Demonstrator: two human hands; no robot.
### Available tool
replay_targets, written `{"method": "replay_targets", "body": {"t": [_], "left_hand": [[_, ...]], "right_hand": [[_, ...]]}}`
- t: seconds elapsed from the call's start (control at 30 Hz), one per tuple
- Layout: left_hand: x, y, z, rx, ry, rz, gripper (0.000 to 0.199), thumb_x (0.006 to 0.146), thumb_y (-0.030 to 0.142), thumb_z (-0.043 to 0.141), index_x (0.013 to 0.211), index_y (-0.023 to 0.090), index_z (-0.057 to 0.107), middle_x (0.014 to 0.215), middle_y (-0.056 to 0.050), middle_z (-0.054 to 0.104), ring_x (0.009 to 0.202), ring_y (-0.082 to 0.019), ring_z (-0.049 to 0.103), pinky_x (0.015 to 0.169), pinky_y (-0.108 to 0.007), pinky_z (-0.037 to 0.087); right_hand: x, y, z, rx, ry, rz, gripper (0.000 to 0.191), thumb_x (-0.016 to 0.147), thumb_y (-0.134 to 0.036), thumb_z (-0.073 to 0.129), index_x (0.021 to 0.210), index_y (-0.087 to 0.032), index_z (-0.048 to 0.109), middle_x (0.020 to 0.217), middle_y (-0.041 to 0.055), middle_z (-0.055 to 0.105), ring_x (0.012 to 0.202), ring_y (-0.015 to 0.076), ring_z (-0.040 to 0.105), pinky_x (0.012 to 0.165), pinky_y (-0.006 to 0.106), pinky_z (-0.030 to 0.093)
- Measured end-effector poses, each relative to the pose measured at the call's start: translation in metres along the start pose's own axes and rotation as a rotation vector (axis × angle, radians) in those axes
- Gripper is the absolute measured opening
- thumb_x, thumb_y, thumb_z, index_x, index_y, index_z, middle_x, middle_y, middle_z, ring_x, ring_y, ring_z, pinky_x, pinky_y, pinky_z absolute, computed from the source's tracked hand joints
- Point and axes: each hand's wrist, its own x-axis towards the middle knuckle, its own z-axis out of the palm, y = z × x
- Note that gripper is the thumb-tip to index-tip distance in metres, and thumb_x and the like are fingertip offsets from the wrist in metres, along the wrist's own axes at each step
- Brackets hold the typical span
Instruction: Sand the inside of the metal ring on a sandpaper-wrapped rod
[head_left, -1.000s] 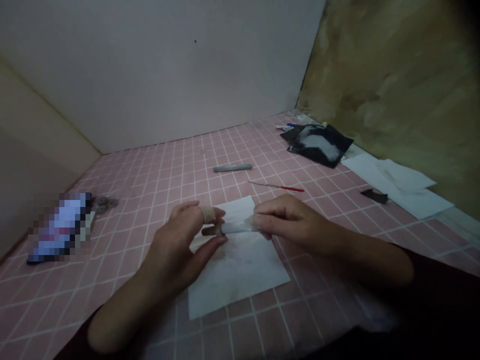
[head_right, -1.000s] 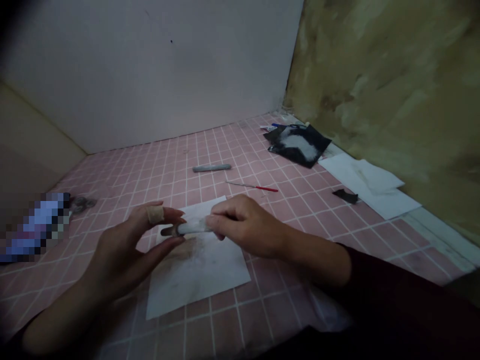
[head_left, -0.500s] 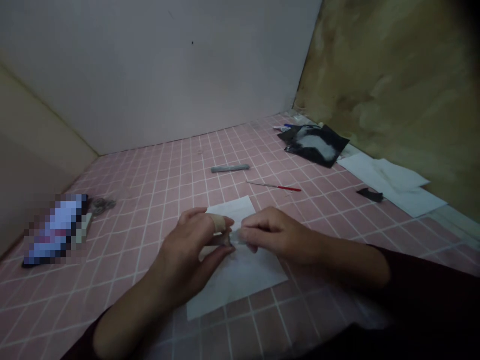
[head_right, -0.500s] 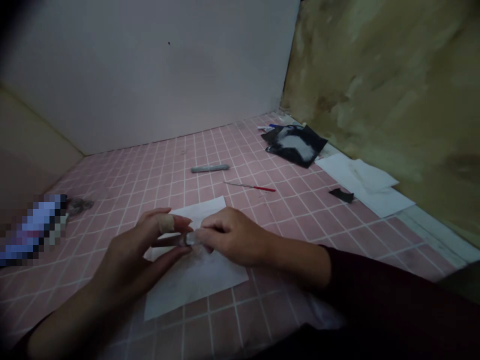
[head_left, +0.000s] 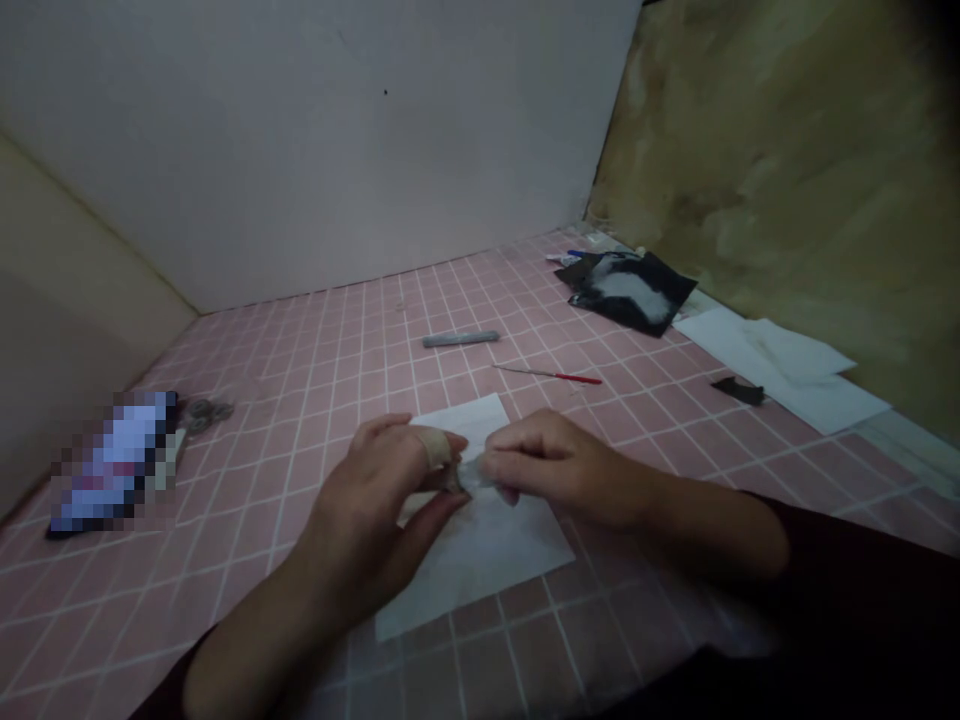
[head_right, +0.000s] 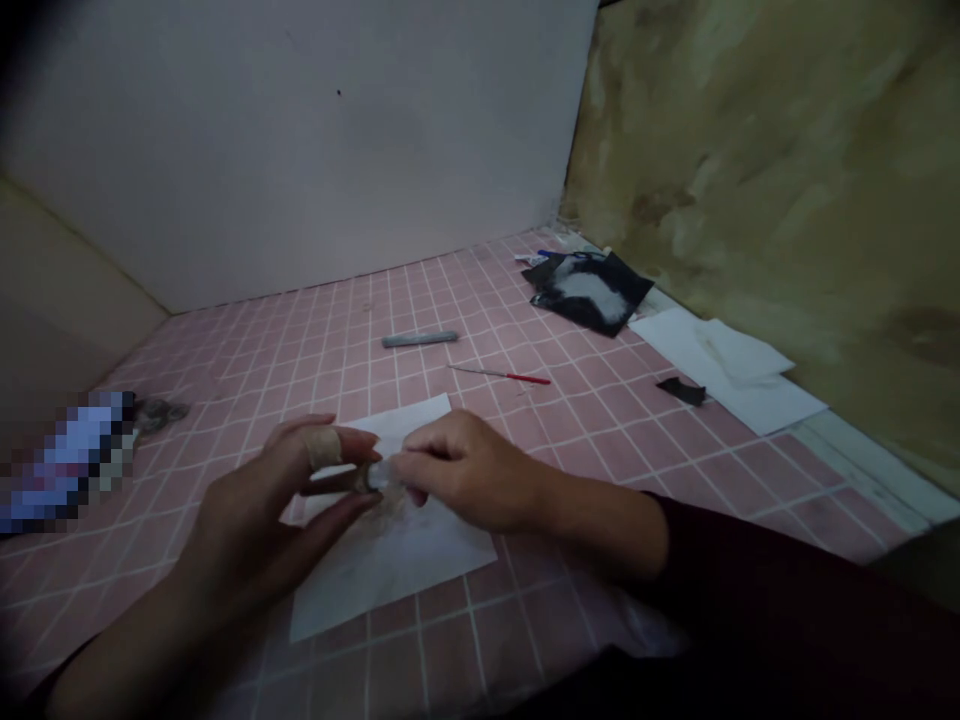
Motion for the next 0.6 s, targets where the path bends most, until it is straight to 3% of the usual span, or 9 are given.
{"method": "replay_targets", "body": {"t": [0.23, 0.33, 0.4, 0.5, 0.6], "left_hand": [[-0.001, -0.002, 0.004, 0.043, -0.009, -0.033, 0.023, 0.085, 0.019, 0.059, 0.106, 0.022, 0.05, 0.092, -0.003, 0.066, 0.093, -0.021, 0.065, 0.089, -0.044, 0.05], [-0.001, 0.001, 0.006, -0.026, -0.022, -0.002, 0.023, 0.086, 0.018, 0.059, 0.106, 0.024, 0.05, 0.096, -0.003, 0.066, 0.093, -0.02, 0.064, 0.091, -0.043, 0.05], [-0.002, 0.001, 0.006, -0.084, -0.037, -0.047, 0.026, 0.085, 0.022, 0.061, 0.108, 0.024, 0.05, 0.097, -0.004, 0.066, 0.092, -0.02, 0.064, 0.083, -0.038, 0.054], [-0.001, -0.002, 0.001, -0.196, -0.113, -0.139, 0.035, 0.083, 0.03, 0.065, 0.114, 0.024, 0.051, 0.096, -0.004, 0.066, 0.089, -0.02, 0.066, 0.074, -0.032, 0.055], [0.0, -0.007, -0.004, -0.333, -0.195, -0.174, 0.028, 0.086, 0.028, 0.061, 0.111, 0.024, 0.053, 0.101, -0.004, 0.068, 0.092, -0.019, 0.066, 0.08, -0.032, 0.053]], "right_hand": [[0.0, 0.002, 0.0, -0.039, 0.035, -0.025, 0.032, 0.085, -0.027, 0.047, 0.055, -0.015, 0.046, 0.053, -0.0042, 0.039, 0.054, 0.0084, 0.038, 0.054, 0.024, 0.029], [0.0, 0.001, 0.003, -0.034, -0.002, -0.009, 0.03, 0.085, -0.025, 0.046, 0.056, -0.015, 0.047, 0.053, -0.0046, 0.039, 0.053, 0.0079, 0.039, 0.053, 0.023, 0.03], [-0.001, 0.0, 0.004, -0.042, -0.034, -0.018, 0.03, 0.085, -0.024, 0.046, 0.056, -0.015, 0.046, 0.052, -0.005, 0.037, 0.053, 0.0074, 0.038, 0.052, 0.022, 0.029], [-0.002, -0.001, 0.001, -0.091, -0.054, -0.047, 0.03, 0.086, -0.023, 0.045, 0.056, -0.015, 0.044, 0.053, -0.0054, 0.035, 0.053, 0.0068, 0.037, 0.052, 0.022, 0.029], [-0.003, -0.001, 0.0, -0.138, -0.081, -0.06, 0.032, 0.087, -0.025, 0.045, 0.057, -0.015, 0.042, 0.054, -0.0054, 0.034, 0.053, 0.0065, 0.035, 0.051, 0.022, 0.027]]}}
